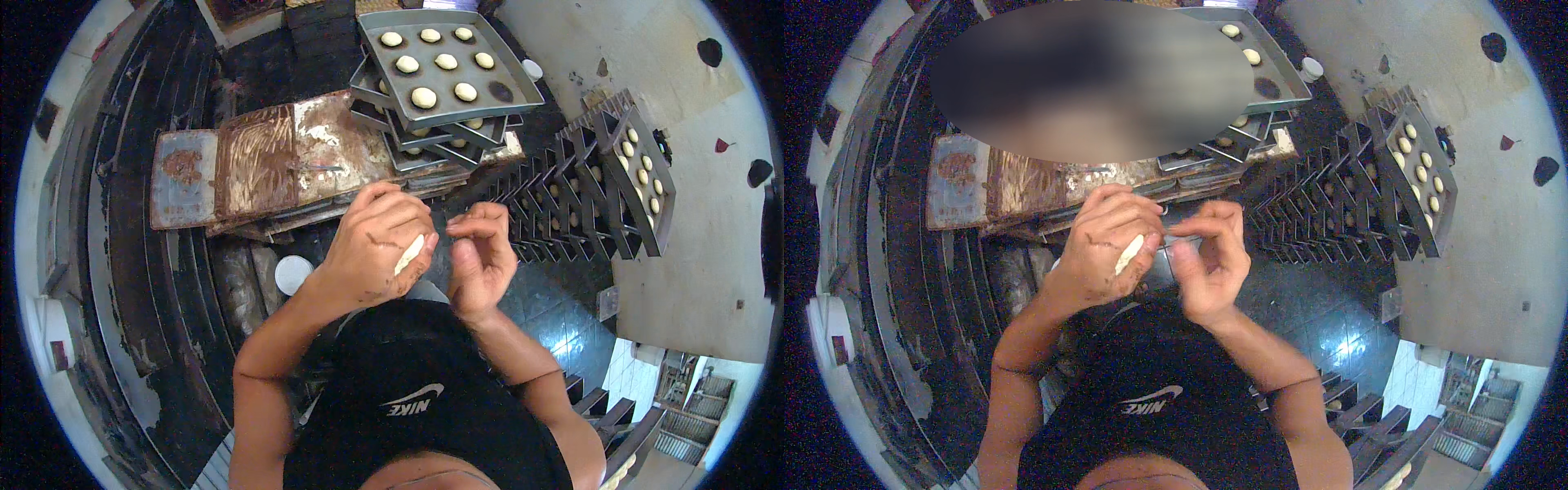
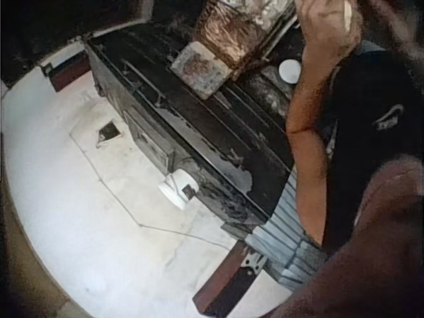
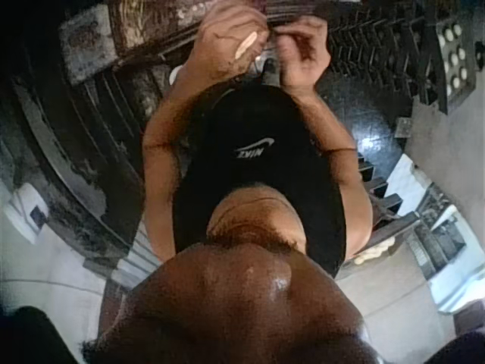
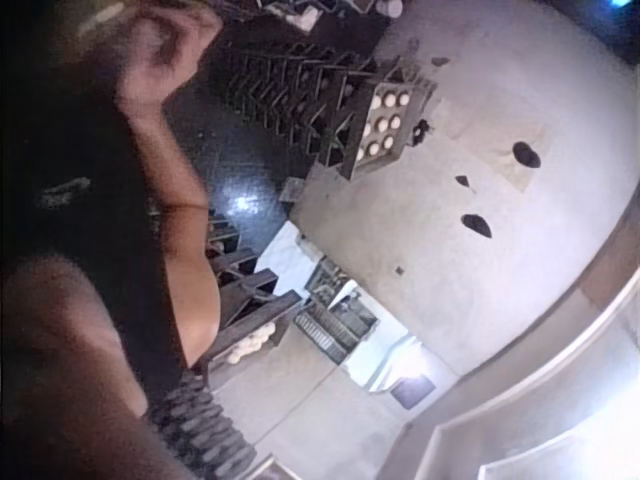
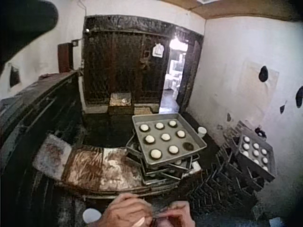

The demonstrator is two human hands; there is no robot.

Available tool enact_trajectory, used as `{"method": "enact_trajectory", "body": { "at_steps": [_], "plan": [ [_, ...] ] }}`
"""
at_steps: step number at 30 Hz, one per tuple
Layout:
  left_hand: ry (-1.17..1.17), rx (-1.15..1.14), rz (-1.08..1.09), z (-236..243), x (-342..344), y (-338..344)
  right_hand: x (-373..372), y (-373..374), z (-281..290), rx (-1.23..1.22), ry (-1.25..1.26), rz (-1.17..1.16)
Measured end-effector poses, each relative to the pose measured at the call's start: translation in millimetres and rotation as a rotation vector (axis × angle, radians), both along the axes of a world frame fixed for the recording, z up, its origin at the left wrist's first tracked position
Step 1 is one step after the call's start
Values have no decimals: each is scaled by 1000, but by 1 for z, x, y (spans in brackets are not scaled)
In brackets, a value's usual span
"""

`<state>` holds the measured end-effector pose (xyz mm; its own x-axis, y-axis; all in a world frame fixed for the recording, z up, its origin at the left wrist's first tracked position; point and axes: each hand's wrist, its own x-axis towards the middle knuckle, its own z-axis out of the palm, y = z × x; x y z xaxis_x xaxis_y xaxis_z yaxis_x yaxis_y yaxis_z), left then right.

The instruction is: The person fills pieces of dough with a dark spread, pinches them closed, and places them onto metal baking trays.

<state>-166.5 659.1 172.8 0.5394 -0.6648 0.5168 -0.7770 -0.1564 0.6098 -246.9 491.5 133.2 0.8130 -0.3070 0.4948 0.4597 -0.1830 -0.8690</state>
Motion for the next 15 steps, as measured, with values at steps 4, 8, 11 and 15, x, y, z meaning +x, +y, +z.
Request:
{"method": "enact_trajectory", "body": {
  "at_steps": [4, 8, 11, 15],
  "plan": [
    [205, -42, -81, -12, -11, 1, -18, 52, -38, 642, 62, 284],
    [225, -301, -119, 15, -22, -34, -20, 31, -6, 386, 44, 195],
    [-106, 11, -75, 34, -18, -58, -18, -5, 5, 764, 158, 375],
    [-381, 26, -61, 7, -5, -117, -18, -32, 36, 933, 15, 154]
  ]
}}
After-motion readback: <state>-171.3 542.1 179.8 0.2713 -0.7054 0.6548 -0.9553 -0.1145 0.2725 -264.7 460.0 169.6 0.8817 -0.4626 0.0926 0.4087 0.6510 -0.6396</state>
